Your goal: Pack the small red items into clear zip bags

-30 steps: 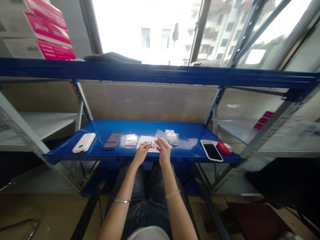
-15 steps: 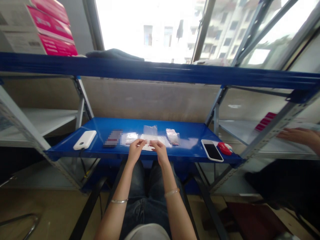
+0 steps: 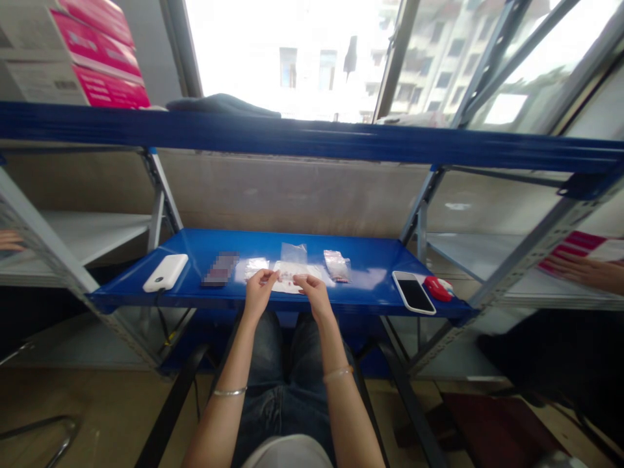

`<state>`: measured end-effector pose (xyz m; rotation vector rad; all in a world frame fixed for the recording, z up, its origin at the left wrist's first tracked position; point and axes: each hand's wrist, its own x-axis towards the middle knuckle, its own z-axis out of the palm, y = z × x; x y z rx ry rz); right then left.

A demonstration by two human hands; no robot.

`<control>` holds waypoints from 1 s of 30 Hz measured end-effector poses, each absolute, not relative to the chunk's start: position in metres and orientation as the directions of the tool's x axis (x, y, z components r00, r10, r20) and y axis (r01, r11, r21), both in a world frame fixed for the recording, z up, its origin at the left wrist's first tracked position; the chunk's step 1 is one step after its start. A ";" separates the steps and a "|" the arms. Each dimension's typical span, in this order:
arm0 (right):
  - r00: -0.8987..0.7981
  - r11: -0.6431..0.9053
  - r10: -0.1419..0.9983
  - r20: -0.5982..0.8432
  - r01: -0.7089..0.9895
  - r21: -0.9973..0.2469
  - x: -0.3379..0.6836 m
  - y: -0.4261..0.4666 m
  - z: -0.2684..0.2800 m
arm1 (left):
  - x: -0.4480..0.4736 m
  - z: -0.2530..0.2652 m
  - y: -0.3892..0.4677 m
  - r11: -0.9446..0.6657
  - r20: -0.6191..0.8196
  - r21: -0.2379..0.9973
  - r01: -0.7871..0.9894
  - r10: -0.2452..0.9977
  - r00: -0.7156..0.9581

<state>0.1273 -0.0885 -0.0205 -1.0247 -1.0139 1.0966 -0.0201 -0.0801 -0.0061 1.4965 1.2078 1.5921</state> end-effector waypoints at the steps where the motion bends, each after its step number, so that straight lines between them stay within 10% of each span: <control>1: 0.158 0.152 0.980 0.123 -0.192 -0.970 0.127 -0.089 -0.020 | -0.020 -0.006 -0.080 -0.379 0.398 0.914 0.142 0.906 -0.142; 30: 0.304 0.227 0.938 0.168 -0.171 -0.959 0.125 -0.080 -0.028 | -0.025 -0.010 -0.079 -0.297 0.309 0.945 0.138 0.948 -0.080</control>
